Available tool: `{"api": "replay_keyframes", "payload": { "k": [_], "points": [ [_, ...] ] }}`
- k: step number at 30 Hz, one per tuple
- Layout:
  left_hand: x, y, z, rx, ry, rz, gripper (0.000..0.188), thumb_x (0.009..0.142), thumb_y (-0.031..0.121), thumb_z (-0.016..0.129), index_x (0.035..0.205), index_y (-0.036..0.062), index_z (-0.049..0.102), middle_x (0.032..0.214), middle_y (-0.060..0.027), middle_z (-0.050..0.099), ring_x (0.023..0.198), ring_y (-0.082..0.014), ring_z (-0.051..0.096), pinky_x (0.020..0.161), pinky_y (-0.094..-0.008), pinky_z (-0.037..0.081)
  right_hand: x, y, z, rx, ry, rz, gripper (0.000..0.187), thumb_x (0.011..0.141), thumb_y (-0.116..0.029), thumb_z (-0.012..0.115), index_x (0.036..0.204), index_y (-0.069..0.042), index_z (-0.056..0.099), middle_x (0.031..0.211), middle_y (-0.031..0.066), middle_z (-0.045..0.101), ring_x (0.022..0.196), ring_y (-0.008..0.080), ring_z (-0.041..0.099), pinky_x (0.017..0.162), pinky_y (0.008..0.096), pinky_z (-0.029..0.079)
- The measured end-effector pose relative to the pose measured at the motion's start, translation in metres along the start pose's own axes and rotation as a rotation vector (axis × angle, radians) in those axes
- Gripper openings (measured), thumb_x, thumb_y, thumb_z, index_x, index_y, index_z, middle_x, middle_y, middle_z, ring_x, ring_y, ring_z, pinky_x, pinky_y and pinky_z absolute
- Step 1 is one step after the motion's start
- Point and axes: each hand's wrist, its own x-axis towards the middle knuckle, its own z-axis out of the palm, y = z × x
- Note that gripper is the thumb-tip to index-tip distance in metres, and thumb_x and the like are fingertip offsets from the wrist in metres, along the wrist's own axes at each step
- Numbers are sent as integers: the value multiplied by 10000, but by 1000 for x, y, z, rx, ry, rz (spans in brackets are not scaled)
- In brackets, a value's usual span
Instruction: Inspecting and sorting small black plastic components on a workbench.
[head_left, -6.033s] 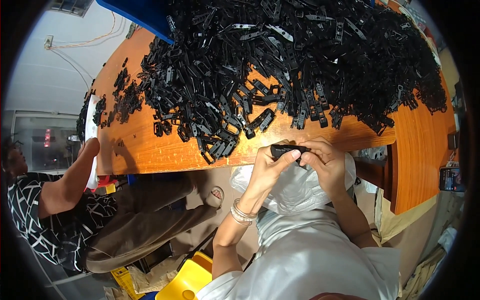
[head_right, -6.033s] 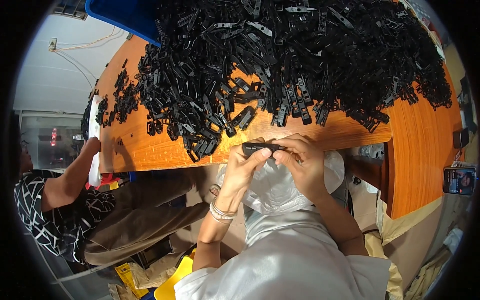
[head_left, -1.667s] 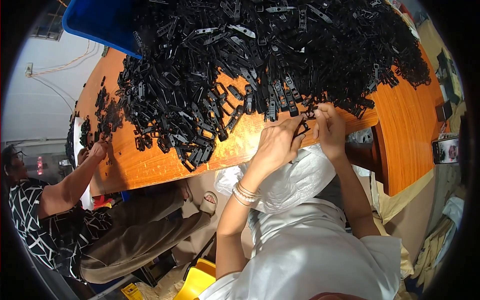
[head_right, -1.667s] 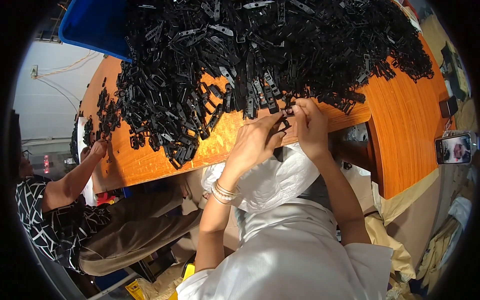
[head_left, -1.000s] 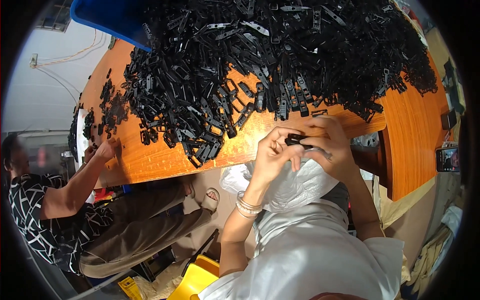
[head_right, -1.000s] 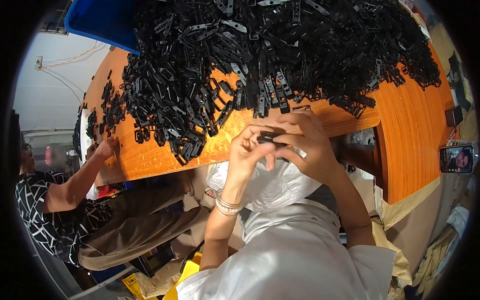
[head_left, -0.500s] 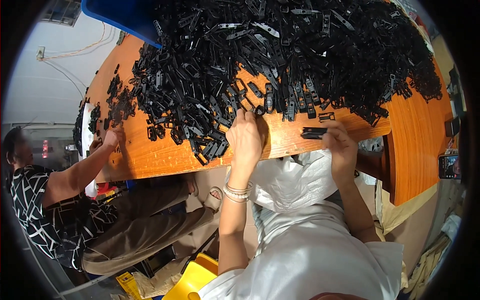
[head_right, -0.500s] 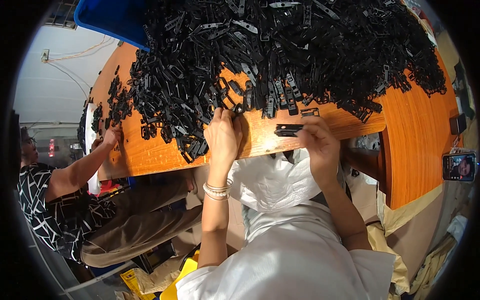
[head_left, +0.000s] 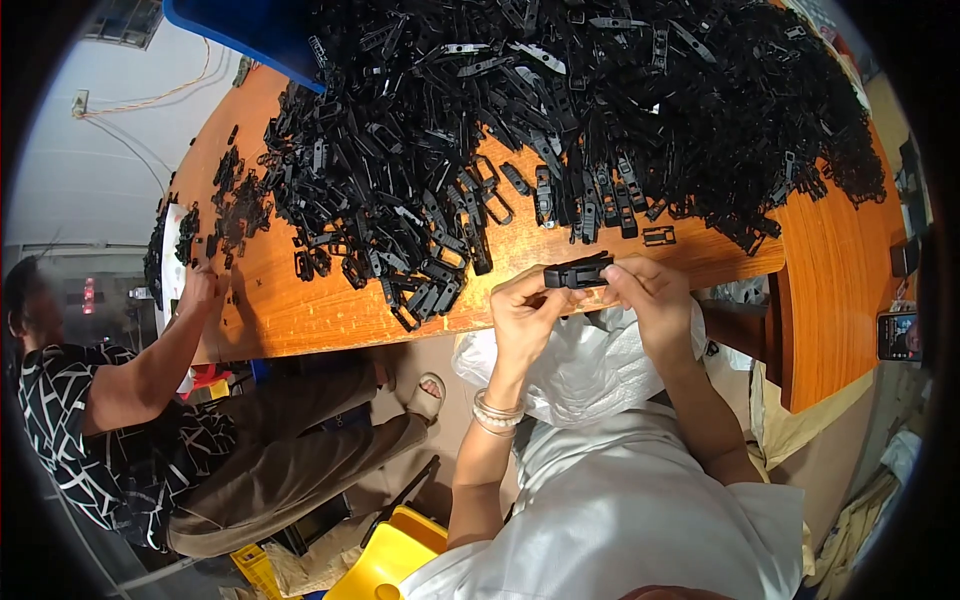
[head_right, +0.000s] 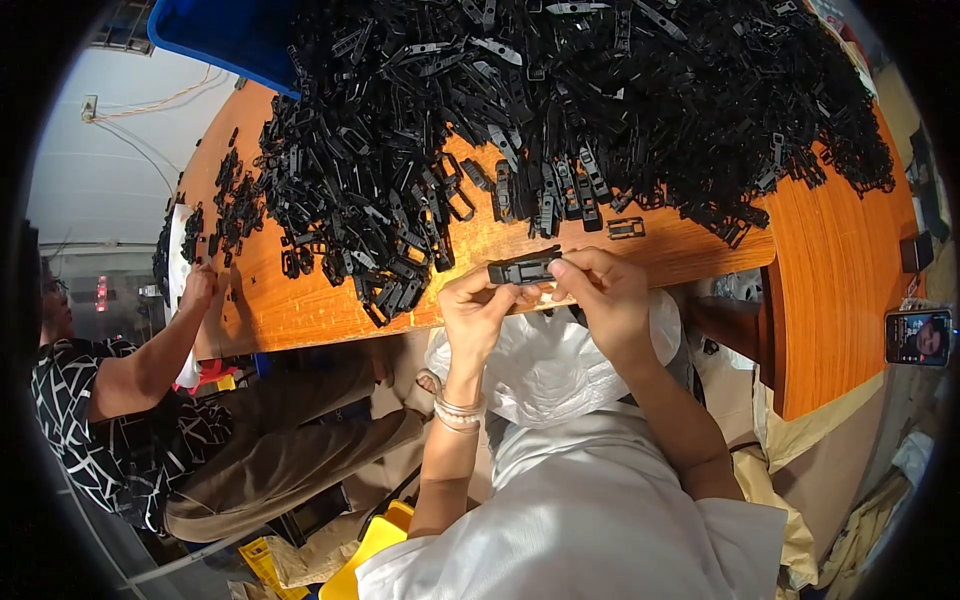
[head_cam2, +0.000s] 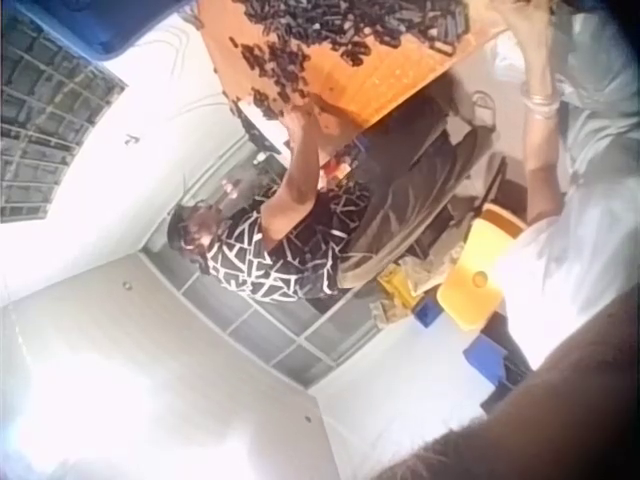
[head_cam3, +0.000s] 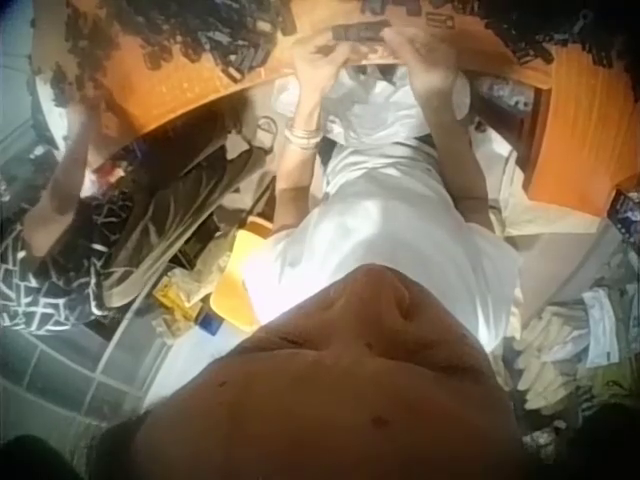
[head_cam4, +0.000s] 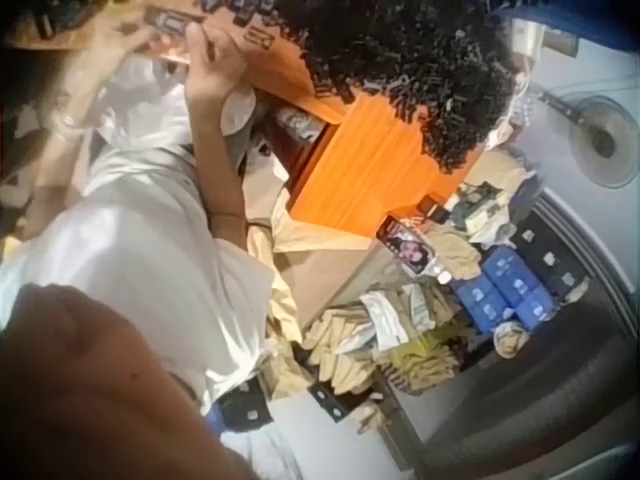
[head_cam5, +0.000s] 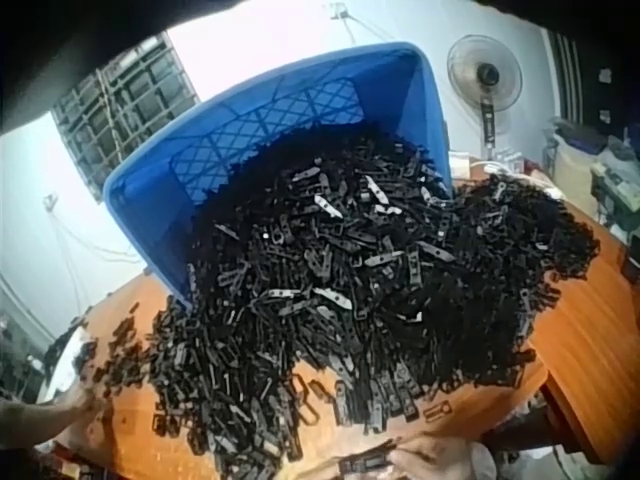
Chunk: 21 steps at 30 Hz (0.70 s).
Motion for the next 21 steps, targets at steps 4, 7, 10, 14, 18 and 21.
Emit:
{"api": "replay_keyframes", "payload": {
  "k": [4, 7, 10, 14, 18, 21],
  "points": [
    [1, 5, -4, -26, -13, -44, 125, 800, -65, 524, 871, -70, 627, 770, -107, 653, 700, -122, 631, 639, -223, 530, -1, -2, -3, -25, -31, -28, 98, 833, -45, 560, 824, 48, 591, 660, 44, 585, 621, 75, 552, 578, 188, 422],
    [0, 7, -6, -7, -56, -11, 108, 799, -50, 543, 860, -68, 630, 772, -105, 653, 711, -120, 634, 654, -222, 529, -2, 1, -6, -36, -34, -36, 87, 825, -31, 566, 815, 53, 590, 680, 40, 586, 621, 73, 553, 569, 192, 421],
    [-4, 9, -2, 94, -32, -22, 82, 802, -21, 574, 849, -58, 631, 763, -81, 647, 669, -90, 615, 605, -210, 516, -4, 6, -4, -73, 7, -87, 74, 803, -19, 588, 808, 54, 590, 706, 30, 585, 607, 71, 541, 553, 189, 410],
    [-1, 16, -2, 35, -141, -164, 102, 784, 41, 631, 850, -36, 624, 762, -85, 633, 658, -117, 583, 590, -227, 473, -7, 11, -4, -216, -90, -271, 77, 775, -15, 616, 807, 52, 595, 710, 17, 571, 606, 71, 527, 542, 189, 405],
    [-4, 15, 1, -46, -114, -101, 141, 774, 95, 659, 826, -30, 619, 778, -68, 619, 630, -89, 537, 551, -208, 417, -7, 20, -2, -69, -83, -130, 110, 750, 28, 627, 853, 35, 589, 765, 15, 548, 676, 61, 505, 610, 187, 406],
    [-4, 22, 4, -56, -129, -49, 128, 778, 90, 655, 816, -27, 623, 773, -46, 597, 661, -78, 514, 581, -206, 398, -7, 19, 3, 51, -72, -89, 117, 749, 33, 621, 857, 44, 578, 818, 31, 546, 665, 66, 502, 583, 186, 404]
  ]
}}
